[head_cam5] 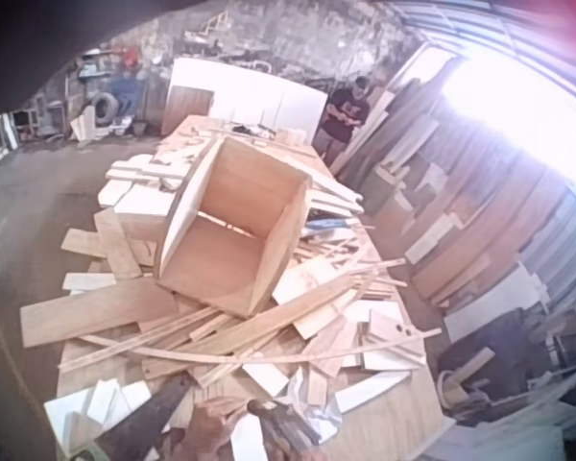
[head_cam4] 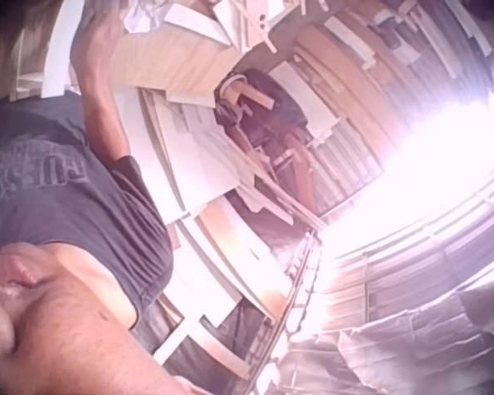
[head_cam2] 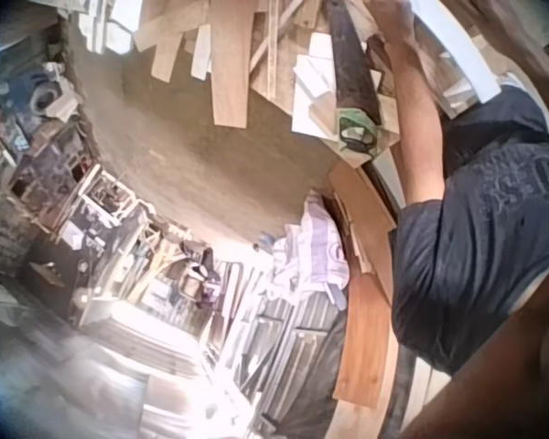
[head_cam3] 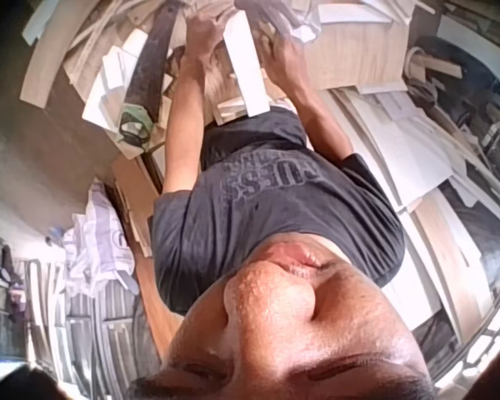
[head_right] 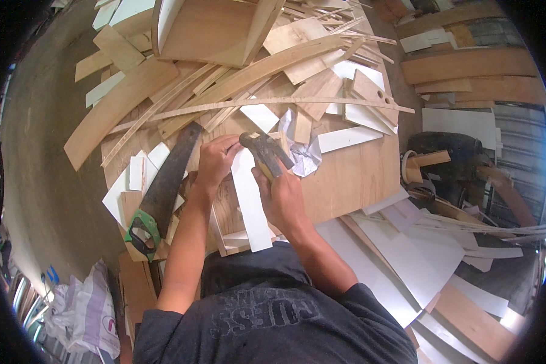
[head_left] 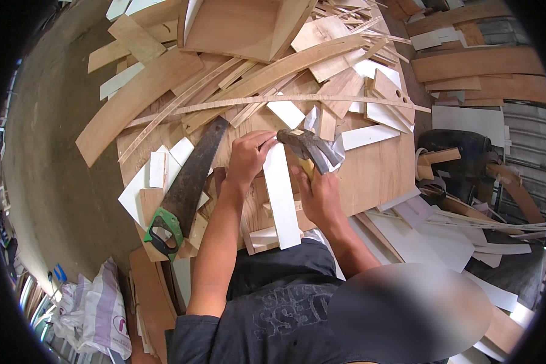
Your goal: The person assembles a small wooden box by aligning wooden planks on a workbench and hammering nails into the joints to secure the pieces together.
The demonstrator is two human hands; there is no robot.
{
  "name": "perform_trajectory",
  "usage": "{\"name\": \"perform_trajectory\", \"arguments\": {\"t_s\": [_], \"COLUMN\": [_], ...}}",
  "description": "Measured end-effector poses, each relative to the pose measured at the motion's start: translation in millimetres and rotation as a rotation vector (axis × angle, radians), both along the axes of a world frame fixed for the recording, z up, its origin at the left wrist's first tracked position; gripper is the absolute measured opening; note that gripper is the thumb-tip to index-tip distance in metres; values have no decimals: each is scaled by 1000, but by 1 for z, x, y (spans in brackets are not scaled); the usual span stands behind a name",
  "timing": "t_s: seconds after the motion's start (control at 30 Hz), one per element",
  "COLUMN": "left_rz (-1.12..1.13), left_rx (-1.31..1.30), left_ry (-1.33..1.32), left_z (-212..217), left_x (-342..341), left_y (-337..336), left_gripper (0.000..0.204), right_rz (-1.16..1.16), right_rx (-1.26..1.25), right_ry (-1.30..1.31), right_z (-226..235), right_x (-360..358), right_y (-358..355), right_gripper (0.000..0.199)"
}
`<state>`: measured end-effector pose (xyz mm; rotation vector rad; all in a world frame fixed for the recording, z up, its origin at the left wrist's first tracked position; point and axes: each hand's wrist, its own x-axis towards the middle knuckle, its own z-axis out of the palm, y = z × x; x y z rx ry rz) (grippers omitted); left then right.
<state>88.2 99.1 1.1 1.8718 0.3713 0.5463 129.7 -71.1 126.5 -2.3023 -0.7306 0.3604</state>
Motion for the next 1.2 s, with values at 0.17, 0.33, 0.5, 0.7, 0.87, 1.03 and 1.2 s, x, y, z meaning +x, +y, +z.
{"name": "perform_trajectory", "arguments": {"t_s": [0.17,0.33,0.5,0.7,0.87,1.03,1.2], "left_rz": [2,-19,4,-22,-26,-30,-67], "left_rx": [-6,33,-7,-15,-19,8,18], "left_ry": [-22,-25,-22,-32,-24,12,-68], "left_z": [-5,-2,-2,-9,-2,1,1], "left_x": [-1,0,-2,0,4,1,-2], "left_y": [0,1,2,3,0,3,3], "left_gripper": [17,17,17,16,16,18,19], "right_rz": [72,34,74,42,20,-16,-62], "right_rx": [-53,10,132,28,-27,-21,-143], "right_ry": [-56,-64,-123,-129,-62,38,126], "right_z": [-15,-17,-12,-28,-28,5,-7], "right_x": [1,-8,-6,-5,-8,-9,-6], "right_y": [3,-3,-1,-5,-7,3,-2], "right_gripper": [40,38,41,36,36,39,38]}}
